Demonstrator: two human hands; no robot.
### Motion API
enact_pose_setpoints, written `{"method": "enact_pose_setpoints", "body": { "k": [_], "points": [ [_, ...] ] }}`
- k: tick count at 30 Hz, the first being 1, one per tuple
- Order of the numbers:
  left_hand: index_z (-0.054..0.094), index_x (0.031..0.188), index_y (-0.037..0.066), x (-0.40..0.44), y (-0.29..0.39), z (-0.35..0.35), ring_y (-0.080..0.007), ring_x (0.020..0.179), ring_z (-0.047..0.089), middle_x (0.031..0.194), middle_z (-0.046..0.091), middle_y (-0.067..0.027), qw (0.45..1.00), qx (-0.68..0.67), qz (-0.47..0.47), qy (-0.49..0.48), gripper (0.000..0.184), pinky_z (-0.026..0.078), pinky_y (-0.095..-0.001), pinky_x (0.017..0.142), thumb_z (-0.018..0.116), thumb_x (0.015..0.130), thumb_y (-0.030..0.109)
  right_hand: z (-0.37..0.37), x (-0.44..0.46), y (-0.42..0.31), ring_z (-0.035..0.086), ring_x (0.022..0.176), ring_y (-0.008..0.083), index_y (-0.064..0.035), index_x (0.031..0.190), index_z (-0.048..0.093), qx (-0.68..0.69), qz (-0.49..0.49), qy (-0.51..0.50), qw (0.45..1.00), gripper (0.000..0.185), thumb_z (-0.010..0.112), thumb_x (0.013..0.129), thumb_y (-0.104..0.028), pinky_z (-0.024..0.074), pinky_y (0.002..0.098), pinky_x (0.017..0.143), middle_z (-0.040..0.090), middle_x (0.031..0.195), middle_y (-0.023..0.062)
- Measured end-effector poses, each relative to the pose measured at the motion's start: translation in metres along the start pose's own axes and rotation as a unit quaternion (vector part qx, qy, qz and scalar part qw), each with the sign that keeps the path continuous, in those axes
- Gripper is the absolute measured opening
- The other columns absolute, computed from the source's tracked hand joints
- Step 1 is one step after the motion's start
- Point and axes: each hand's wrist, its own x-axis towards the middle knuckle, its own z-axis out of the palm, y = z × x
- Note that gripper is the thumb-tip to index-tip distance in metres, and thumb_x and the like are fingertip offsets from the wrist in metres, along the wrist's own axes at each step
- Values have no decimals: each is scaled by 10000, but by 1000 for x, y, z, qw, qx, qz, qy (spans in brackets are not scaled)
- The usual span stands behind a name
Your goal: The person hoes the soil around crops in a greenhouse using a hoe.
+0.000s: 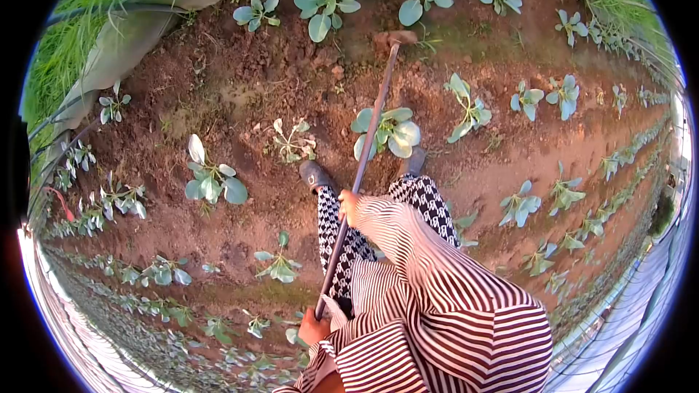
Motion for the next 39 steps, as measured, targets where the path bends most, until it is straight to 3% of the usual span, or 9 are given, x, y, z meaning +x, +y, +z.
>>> {"method": "enact_pose_setpoints", "body": {
  "k": [3, 7, 12, 16, 27, 31, 33, 37, 39],
  "points": [
    [549, 765, 88, -28, -33, 14, -381, 609, 600, 677, 617, -154, 994, -16, -88, -57, 130, 460, -490, 546, 569, 637, 105, -13, -45, 38, 341, 318, 146, -103, 629, 449, 51, 50, -86, 994, 185, 582, 747, -158, 326, 337, 357, 303, 397, -9],
    [584, 762, 92, 15, 23, 9, -400, 628, 606, 647, 613, -186, 994, -74, 20, -76, 146, 468, -514, 585, 584, 648, 184, -6, 27, -25, 428, 307, 205, -51, 566, 485, -133, -212, 52, 967, 231, 583, 745, -160, 320, 364, 290, 440, 409, 84],
    [633, 899, 137, -10, -13, 12, -405, 761, 619, 782, 634, -221, 975, -69, -62, -204, 286, 489, -486, 707, 589, 635, 238, -8, -7, 29, 463, 353, 229, 10, 716, 484, -54, -111, 98, 988, 145, 589, 754, -82, 377, 363, 305, 470, 501, 102],
    [628, 842, 32, 7, -14, 46, -401, 706, 617, 720, 627, -210, 967, -179, 25, -178, 429, 485, -444, 639, 653, 695, 434, 12, -12, -4, 449, 360, 179, -36, 763, 397, -112, -205, 27, 972, 224, 617, 739, -69, 385, 336, 303, 425, 499, 58],
    [595, 918, 26, 82, 171, 53, -290, 650, 637, 712, 632, -158, 887, -413, 96, -182, 240, 496, -379, 626, 630, 753, 197, 55, -54, -199, 535, 396, 191, 36, 812, 485, -302, -448, 113, 834, 209, 623, 755, -111, 426, 326, 325, 543, 572, 122],
    [573, 902, -4, 69, 223, 83, -192, 546, 603, 654, 613, -121, 860, -423, 79, -275, 194, 495, -333, 504, 598, 760, 125, 8, 18, -237, 622, 731, 330, 72, 879, 557, -442, -413, 184, 775, 291, 621, 724, -166, 502, 407, 643, 609, 778, 224],
    [562, 847, 6, 43, 221, 43, -165, 493, 578, 603, 586, -96, 740, -497, -14, -454, 150, 466, -310, 451, 588, 760, 126, -11, 7, -223, 628, 810, 356, 73, 850, 572, -476, -403, 226, 749, 284, 617, 703, -166, 498, 427, 709, 616, 832, 249],
    [611, 887, 14, 21, 168, 6, -217, 583, 618, 668, 636, -121, 902, -319, 93, -277, 245, 494, -349, 573, 619, 765, 226, -34, 46, -162, 618, 554, 312, 71, 822, 532, -453, -393, 202, 774, 288, 628, 694, -168, 488, 412, 492, 595, 685, 215],
    [629, 974, 30, 14, 149, 20, -262, 684, 643, 754, 657, -156, 897, -361, 77, -244, 328, 496, -362, 651, 657, 751, 268, -18, -14, -146, 570, 432, 229, 57, 876, 495, -310, -351, 136, 873, 272, 629, 727, -126, 438, 366, 359, 559, 608, 155]
  ]
}}
